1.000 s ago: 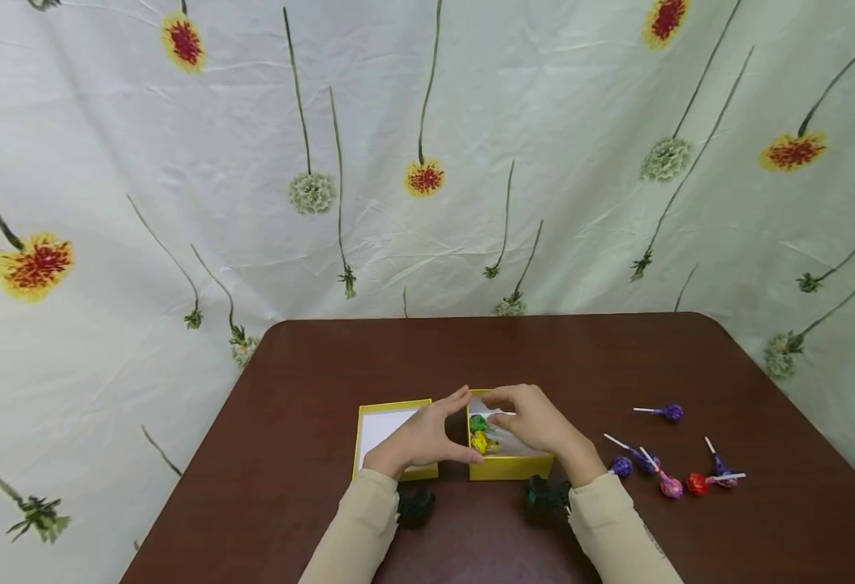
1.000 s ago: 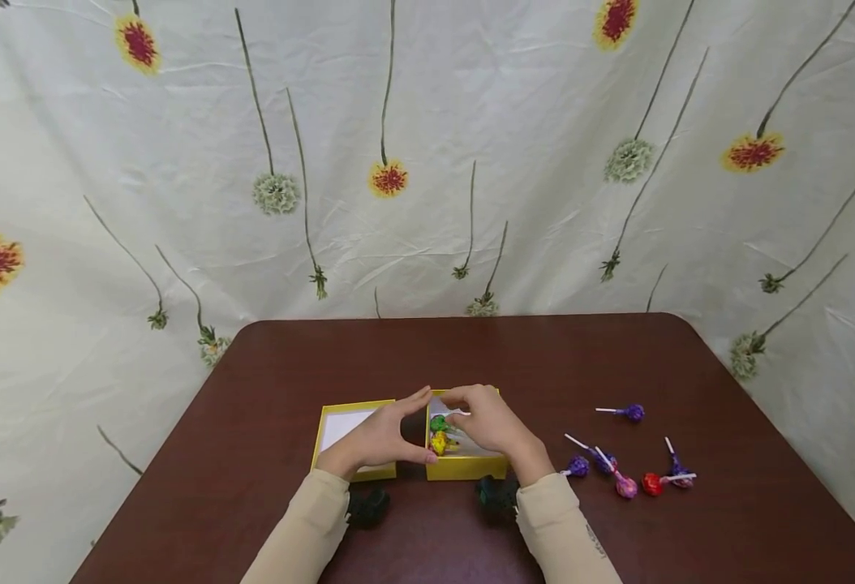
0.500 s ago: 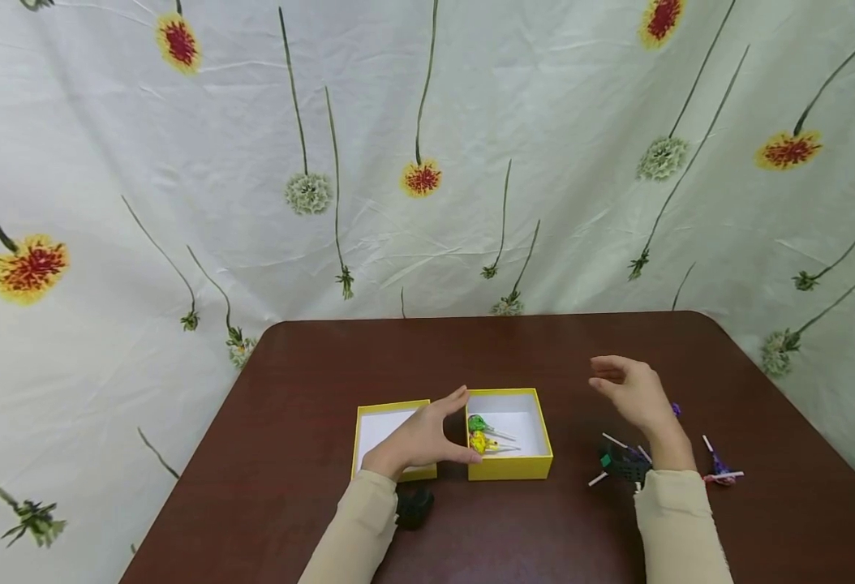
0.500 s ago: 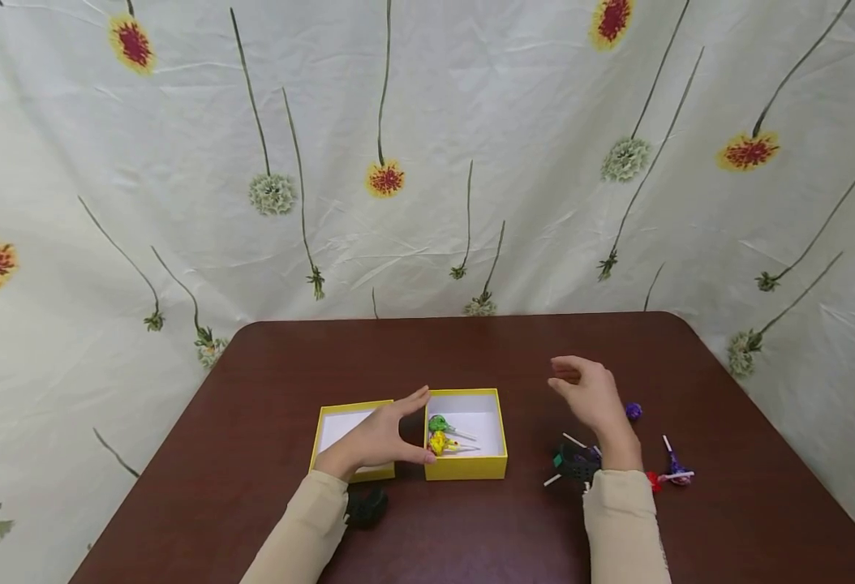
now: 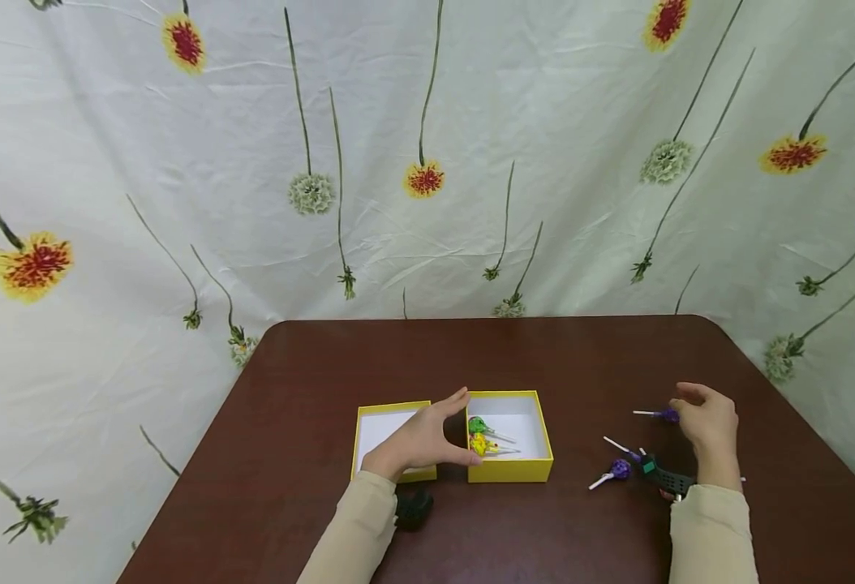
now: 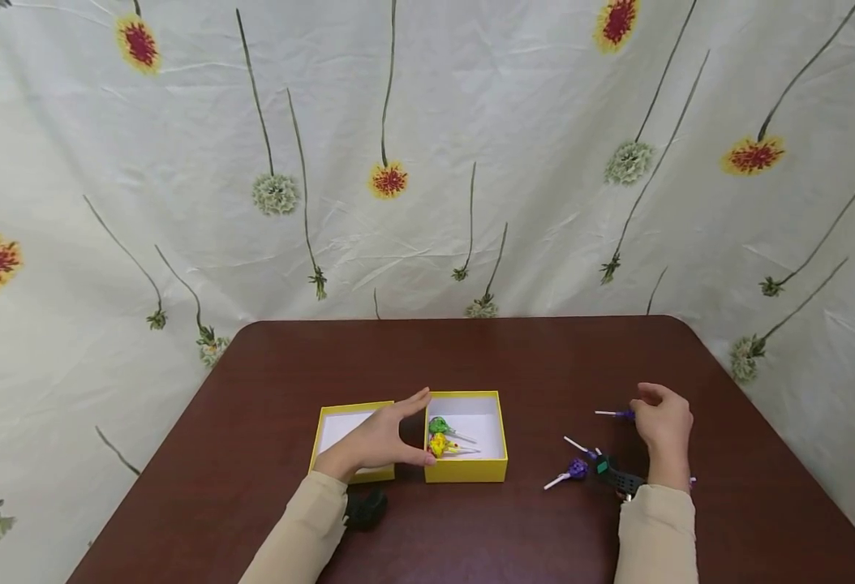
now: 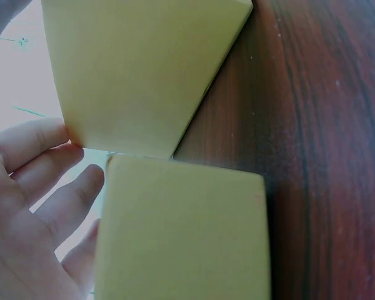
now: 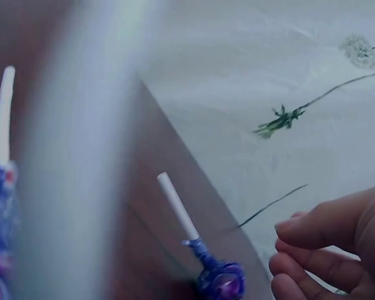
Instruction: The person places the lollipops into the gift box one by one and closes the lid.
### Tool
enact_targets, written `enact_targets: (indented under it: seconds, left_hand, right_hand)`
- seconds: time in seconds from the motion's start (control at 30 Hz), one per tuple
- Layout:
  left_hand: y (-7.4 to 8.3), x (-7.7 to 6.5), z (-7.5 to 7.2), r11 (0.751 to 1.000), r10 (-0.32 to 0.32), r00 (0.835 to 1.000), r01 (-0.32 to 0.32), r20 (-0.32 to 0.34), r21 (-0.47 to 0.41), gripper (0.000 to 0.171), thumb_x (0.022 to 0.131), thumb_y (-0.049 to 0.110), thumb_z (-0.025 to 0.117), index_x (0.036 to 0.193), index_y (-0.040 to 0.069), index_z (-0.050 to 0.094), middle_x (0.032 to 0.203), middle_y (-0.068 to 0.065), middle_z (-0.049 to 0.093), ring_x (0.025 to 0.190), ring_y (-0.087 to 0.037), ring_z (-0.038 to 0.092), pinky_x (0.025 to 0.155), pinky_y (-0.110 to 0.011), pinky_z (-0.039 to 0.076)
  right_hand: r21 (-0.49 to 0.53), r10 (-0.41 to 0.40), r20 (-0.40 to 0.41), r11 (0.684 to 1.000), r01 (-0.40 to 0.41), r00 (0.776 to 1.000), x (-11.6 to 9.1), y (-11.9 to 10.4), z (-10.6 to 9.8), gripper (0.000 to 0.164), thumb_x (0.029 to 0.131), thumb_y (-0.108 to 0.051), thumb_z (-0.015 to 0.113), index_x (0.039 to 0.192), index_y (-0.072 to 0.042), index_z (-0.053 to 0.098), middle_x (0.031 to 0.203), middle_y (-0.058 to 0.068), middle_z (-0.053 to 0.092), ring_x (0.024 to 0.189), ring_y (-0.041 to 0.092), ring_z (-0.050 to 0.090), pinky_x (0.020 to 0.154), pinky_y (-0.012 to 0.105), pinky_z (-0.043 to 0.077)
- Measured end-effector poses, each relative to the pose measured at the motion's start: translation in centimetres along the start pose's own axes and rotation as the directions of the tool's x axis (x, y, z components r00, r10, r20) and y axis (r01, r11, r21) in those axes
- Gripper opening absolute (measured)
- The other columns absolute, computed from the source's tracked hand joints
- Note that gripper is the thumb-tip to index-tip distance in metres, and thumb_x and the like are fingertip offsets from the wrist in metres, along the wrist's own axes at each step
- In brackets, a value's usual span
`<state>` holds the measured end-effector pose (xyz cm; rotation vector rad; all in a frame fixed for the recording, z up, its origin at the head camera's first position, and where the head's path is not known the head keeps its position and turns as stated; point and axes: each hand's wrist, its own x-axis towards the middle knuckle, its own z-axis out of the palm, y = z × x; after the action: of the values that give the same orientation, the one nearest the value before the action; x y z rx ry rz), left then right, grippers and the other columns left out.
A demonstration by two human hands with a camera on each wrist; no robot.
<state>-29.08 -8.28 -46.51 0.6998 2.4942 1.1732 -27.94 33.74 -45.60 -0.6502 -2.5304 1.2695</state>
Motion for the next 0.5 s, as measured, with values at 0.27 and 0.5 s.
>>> enact_targets:
  seconds: [0.27, 0.5]
  left_hand:
    - [0.1, -0.1, 0.0, 1.000, -0.008, 1.000, 0.008, 0.002, 0.009, 0.104, 0.077, 0.049, 0.084, 0.159, 0.021, 0.028, 0.169, 0.003, 0.019, 0.154, -0.027, 0.023, 0.118, -0.053, 0.034]
    - [0.1, -0.3, 0.0, 1.000, -0.002, 1.000, 0.002, 0.002, 0.006, 0.104, 0.077, 0.049, 0.085, 0.159, 0.020, 0.028, 0.169, 0.002, 0.020, 0.154, -0.027, 0.023, 0.119, -0.053, 0.034]
  right_hand:
    - [0.000, 0.066, 0.054, 0.998, -0.066, 0.996, 0.3, 1.3, 0.6, 0.053, 0.095, -0.007, 0.054, 0.145, 0.009, 0.043, 0.145, 0.039, 0.040, 0.131, 0.054, 0.039, 0.106, 0.063, 0.037]
    - [-0.023, 0.054, 0.052, 0.998, -0.053, 0.997, 0.4, 2.0, 1.0, 0.050, 0.094, -0.005, 0.054, 0.141, 0.011, 0.046, 0.145, 0.040, 0.039, 0.135, 0.056, 0.034, 0.109, 0.064, 0.035]
